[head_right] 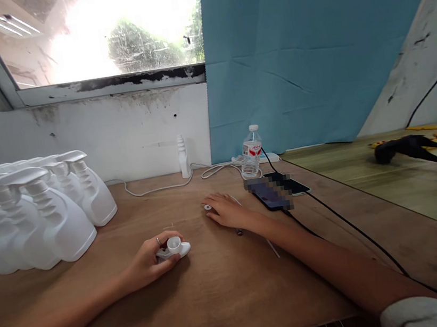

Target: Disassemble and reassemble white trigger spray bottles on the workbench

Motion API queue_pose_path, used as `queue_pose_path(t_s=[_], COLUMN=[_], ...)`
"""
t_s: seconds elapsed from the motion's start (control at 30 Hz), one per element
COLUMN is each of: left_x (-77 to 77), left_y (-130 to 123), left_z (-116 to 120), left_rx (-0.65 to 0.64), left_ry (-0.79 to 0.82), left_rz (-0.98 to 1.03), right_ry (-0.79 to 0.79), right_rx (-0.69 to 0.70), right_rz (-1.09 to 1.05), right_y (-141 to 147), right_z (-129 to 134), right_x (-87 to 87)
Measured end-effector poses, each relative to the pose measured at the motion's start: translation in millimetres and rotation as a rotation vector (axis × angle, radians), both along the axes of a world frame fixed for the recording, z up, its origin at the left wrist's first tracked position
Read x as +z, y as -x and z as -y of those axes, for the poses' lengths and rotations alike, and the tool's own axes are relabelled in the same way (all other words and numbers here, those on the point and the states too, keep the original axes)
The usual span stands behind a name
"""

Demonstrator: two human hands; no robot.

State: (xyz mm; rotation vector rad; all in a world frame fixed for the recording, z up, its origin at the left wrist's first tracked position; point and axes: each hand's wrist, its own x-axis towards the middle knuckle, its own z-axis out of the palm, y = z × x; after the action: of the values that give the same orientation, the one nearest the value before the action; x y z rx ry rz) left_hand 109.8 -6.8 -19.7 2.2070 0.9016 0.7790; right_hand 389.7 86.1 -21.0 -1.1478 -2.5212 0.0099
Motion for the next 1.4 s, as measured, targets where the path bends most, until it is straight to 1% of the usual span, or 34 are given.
queue_pose_path(t_s=[0.13,0.33,0.53,0.63,0.8,0.9,0.97,1.03,1.1,1.17,1.3,1.4], left_x=[0.5,2.3,2.0,0.8,-0.4,1.2,2.6,3.2,2.8,2.1,1.3,0.2], left_y=[0,-1,-1,0,1,1,0,-1,-3,-5,-7,-8], left_z=[0,0,1,0,2,5,7,9,10,11,12,12], left_rx=[0.004,0.001,0.011,0.011,-0.010,-0.022,-0.024,-0.037,-0.058,-0.064,-0.072,-0.095], left_ry=[0.004,0.008,0.000,0.001,0.015,0.013,0.026,0.055,0.102,0.156,0.206,0.205], left_rz=[-0.008,-0.017,-0.025,-0.024,0.003,-0.010,-0.015,0.000,0.040,0.088,0.130,0.143], right_ry=[0.008,0.014,-0.088,-0.135,-0.167,-0.206,-0.236,-0.262,-0.291,-0.341,-0.439,-0.456], right_rx=[0.020,0.056,0.113,0.108,0.085,0.098,0.146,0.218,0.304,0.383,0.483,0.534], right_rz=[0.052,0.037,0.092,0.114,0.127,0.084,-0.001,-0.135,-0.268,-0.349,-0.358,-0.311], right_y=[-2,1,6,8,11,14,18,23,30,38,48,51], right_z=[0,5,12,15,21,27,32,39,49,60,77,81], right_x=[-1.2,2.6,4.7,6.4,6.9,5.1,4.3,5.1,7.6,11.0,14.8,13.7])
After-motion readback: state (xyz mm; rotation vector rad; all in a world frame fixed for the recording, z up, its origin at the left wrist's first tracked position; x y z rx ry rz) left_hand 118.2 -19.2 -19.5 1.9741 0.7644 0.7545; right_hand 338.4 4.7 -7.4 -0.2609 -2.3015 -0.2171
